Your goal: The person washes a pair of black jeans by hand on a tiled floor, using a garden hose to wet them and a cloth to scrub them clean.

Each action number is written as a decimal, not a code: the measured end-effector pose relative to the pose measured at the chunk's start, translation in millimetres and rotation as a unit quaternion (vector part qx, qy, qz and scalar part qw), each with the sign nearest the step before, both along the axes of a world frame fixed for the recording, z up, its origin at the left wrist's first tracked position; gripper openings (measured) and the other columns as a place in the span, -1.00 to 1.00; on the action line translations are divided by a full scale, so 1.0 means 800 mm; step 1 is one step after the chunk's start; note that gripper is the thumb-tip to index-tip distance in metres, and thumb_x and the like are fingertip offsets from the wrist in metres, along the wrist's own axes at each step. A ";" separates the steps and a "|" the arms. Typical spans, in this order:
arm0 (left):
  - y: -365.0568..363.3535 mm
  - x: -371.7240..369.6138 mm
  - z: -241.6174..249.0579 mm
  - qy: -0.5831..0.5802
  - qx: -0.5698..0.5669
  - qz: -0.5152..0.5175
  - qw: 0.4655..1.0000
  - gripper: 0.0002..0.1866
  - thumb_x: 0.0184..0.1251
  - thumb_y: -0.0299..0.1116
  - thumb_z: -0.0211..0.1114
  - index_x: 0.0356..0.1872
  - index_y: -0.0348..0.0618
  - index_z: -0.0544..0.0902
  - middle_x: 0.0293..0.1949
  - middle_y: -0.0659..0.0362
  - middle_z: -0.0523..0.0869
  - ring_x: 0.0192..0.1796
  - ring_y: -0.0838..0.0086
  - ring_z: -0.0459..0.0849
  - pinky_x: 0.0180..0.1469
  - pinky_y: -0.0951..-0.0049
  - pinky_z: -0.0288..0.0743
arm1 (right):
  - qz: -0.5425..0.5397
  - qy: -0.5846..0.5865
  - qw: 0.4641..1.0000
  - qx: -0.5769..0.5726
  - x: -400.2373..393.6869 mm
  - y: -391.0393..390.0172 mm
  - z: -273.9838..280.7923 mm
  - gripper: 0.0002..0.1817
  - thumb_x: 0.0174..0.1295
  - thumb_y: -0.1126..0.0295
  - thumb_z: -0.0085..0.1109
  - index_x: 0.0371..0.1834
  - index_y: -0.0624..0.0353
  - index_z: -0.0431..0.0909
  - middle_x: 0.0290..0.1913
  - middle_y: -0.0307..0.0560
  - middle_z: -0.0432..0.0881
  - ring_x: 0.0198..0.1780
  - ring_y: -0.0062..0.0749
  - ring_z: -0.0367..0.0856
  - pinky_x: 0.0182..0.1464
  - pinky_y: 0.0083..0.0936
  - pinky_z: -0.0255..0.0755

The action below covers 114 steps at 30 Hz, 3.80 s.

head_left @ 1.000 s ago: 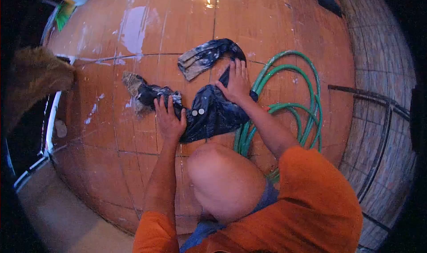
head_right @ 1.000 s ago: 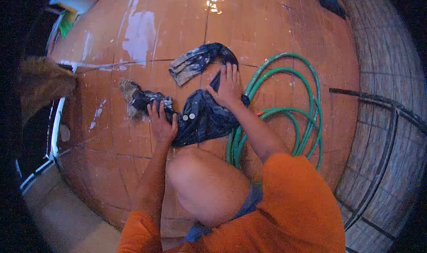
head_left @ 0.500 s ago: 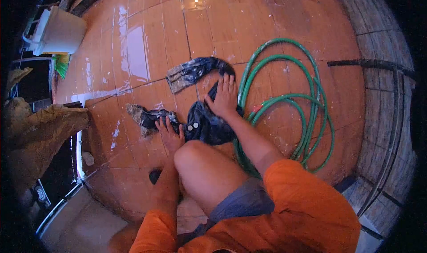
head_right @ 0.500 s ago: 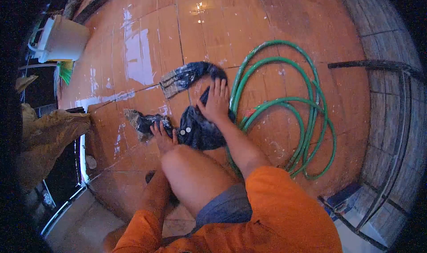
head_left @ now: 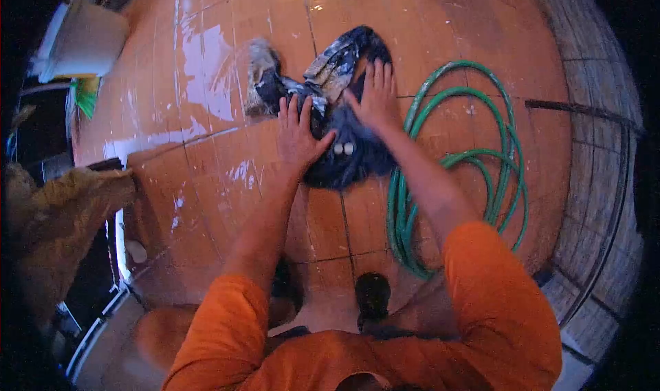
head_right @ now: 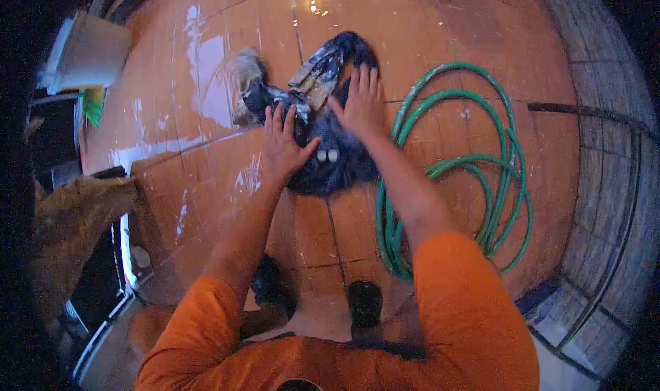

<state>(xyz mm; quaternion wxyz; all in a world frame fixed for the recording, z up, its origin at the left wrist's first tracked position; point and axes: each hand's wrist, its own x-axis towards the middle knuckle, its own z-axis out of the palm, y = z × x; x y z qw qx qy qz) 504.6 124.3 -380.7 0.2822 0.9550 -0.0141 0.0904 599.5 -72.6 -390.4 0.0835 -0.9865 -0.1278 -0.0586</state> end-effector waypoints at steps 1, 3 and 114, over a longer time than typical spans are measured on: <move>0.002 0.001 0.002 -0.005 0.000 -0.009 1.000 0.00 -0.03 0.07 0.57 0.45 -0.09 0.33 0.48 -0.11 0.25 0.56 -0.19 0.07 0.49 -0.22 0.08 | 0.006 0.014 1.000 0.026 -0.032 0.000 0.004 -0.02 0.25 -0.17 0.14 0.53 0.37 0.09 0.58 0.31 0.04 0.60 0.27 -0.08 0.56 0.13 -0.16; 0.003 -0.028 0.006 0.047 -0.006 -0.040 0.998 0.07 -0.10 0.09 0.59 0.48 -0.02 0.29 0.51 -0.08 0.22 0.58 -0.18 0.01 0.52 -0.22 0.02 | -0.023 0.087 0.994 0.057 -0.107 -0.005 0.012 -0.04 0.24 -0.07 0.22 0.55 0.31 0.08 0.60 0.25 0.02 0.61 0.28 -0.11 0.57 0.11 -0.17; -0.201 0.190 -0.070 0.119 0.469 -0.476 0.735 -0.47 0.27 -0.21 0.23 0.30 0.04 0.50 0.27 0.01 0.56 0.40 -0.01 0.34 0.43 -0.21 0.12 | -0.642 -0.169 0.547 -0.510 -1.149 -0.823 0.844 -0.56 0.46 0.21 -0.07 -0.40 0.40 0.56 -0.40 0.32 0.66 -0.31 0.14 0.70 -0.23 0.03 0.53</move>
